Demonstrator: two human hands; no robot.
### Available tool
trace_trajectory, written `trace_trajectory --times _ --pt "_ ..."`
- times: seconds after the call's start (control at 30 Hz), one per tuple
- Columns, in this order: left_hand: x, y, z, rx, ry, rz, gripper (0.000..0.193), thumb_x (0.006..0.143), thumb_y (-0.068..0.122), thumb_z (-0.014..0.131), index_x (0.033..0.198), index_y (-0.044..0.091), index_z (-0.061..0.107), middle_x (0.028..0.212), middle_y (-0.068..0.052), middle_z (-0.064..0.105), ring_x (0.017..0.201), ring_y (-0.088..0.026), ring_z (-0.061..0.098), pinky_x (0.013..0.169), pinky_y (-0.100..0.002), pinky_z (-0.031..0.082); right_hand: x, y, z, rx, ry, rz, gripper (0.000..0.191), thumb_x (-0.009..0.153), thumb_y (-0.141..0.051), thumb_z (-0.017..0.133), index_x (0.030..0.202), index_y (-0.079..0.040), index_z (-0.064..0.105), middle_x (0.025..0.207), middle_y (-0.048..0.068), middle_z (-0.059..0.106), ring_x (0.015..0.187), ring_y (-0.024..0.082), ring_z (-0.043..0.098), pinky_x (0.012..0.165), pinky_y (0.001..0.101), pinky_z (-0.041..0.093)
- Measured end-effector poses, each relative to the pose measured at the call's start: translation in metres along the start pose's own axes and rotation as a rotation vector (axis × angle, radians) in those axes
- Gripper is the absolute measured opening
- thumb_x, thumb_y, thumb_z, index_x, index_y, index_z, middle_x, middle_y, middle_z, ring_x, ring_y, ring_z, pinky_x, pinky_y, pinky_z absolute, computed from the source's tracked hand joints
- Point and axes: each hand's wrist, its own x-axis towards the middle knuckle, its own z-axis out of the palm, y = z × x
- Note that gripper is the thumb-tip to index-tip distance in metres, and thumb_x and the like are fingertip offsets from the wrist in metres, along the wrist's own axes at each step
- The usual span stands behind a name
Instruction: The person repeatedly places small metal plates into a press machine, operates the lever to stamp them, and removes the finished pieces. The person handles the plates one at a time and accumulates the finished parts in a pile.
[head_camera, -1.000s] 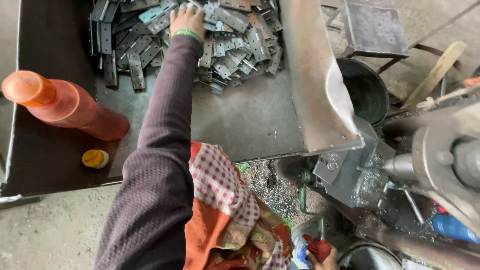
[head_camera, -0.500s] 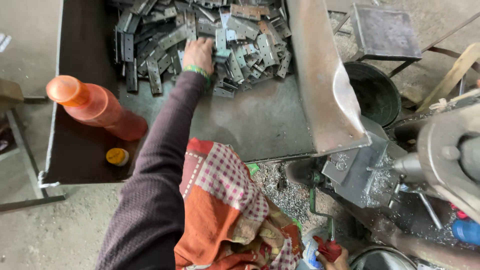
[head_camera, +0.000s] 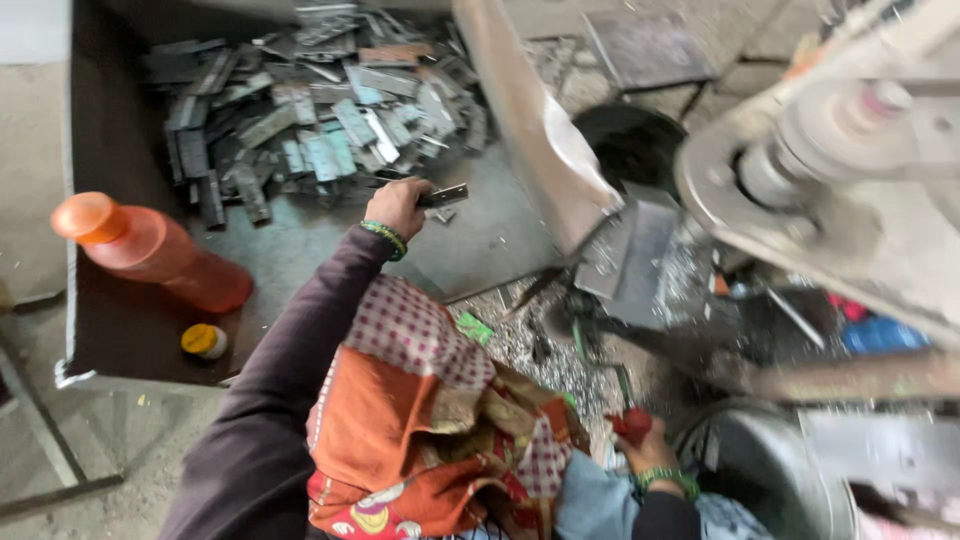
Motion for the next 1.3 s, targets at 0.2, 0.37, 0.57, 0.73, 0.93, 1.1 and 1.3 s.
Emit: trace_trajectory --times 0.2,0.37,0.57,0.73,0.93,1.1,1.3 --pt "-0.029 0.085 0.041 -0.377 -0.198 -0.1 0.041 0.079 0.018 0.086 0.115 0.006 0.072 0.093 -0.014 0.076 0.082 -0.025 0.072 0.079 -0.036 0.058 0.003 0.008 0.009 0.048 0.02 -0.031 0.091 0.075 -0.043 0.085 0.144 -0.015 0.034 0.123 0.022 0.07 0.115 0.042 0.069 0.098 0.0479 0.054" --pt "-0.064 0.152 0.118 -1.265 -0.205 -0.187 0.035 0.081 -0.012 0.067 0.112 0.002 0.074 0.102 -0.008 0.075 0.083 -0.012 0.066 0.074 -0.027 0.056 -0.004 0.009 0.012 0.123 0.138 -0.276 0.076 0.075 -0.037 0.085 0.135 -0.017 0.044 0.125 0.021 0.067 0.111 0.042 0.069 0.094 0.0482 0.054" --pt "-0.078 0.201 0.153 -1.38 -0.37 -0.284 0.036 0.089 -0.01 0.061 0.122 0.002 0.067 0.107 -0.013 0.078 0.08 -0.017 0.072 0.066 -0.031 0.062 -0.011 0.0 0.007 0.075 0.041 -0.08 0.077 0.08 -0.04 0.081 0.139 -0.015 0.038 0.116 0.023 0.071 0.107 0.044 0.069 0.094 0.0501 0.054" --pt "-0.081 0.232 0.128 -1.073 -0.422 -0.402 0.053 0.085 -0.007 0.061 0.133 0.014 0.055 0.12 -0.008 0.072 0.083 -0.016 0.074 0.068 -0.036 0.065 -0.018 -0.01 0.0 0.075 -0.006 -0.014 0.075 0.082 -0.038 0.078 0.14 -0.016 0.035 0.113 0.025 0.073 0.104 0.044 0.071 0.093 0.05 0.055" --pt "-0.072 0.253 0.126 -0.53 -0.242 -0.18 0.033 0.096 0.018 0.069 0.129 0.017 0.07 0.111 -0.005 0.082 0.089 -0.018 0.079 0.082 -0.03 0.061 -0.016 -0.003 0.005 0.034 0.018 -0.057 0.075 0.082 -0.039 0.077 0.14 -0.017 0.034 0.113 0.024 0.072 0.104 0.044 0.071 0.092 0.051 0.054" --pt "-0.072 0.244 0.144 -0.072 0.072 0.398 0.059 0.089 0.028 0.07 0.144 0.027 0.051 0.145 -0.013 0.06 0.127 -0.028 0.056 0.109 -0.049 0.036 -0.011 0.003 0.011 0.06 0.046 -0.14 0.079 0.079 -0.04 0.078 0.14 -0.016 0.035 0.117 0.022 0.071 0.109 0.043 0.069 0.095 0.0502 0.053" --pt "-0.075 0.243 0.155 0.107 -0.333 0.328 0.078 0.086 0.044 0.07 0.156 0.033 0.036 0.156 -0.011 0.044 0.147 -0.03 0.037 0.124 -0.061 0.007 -0.01 0.004 0.011 -0.001 0.079 -0.108 0.081 0.08 -0.048 0.079 0.139 -0.015 0.036 0.123 0.023 0.067 0.11 0.044 0.068 0.096 0.0506 0.052"
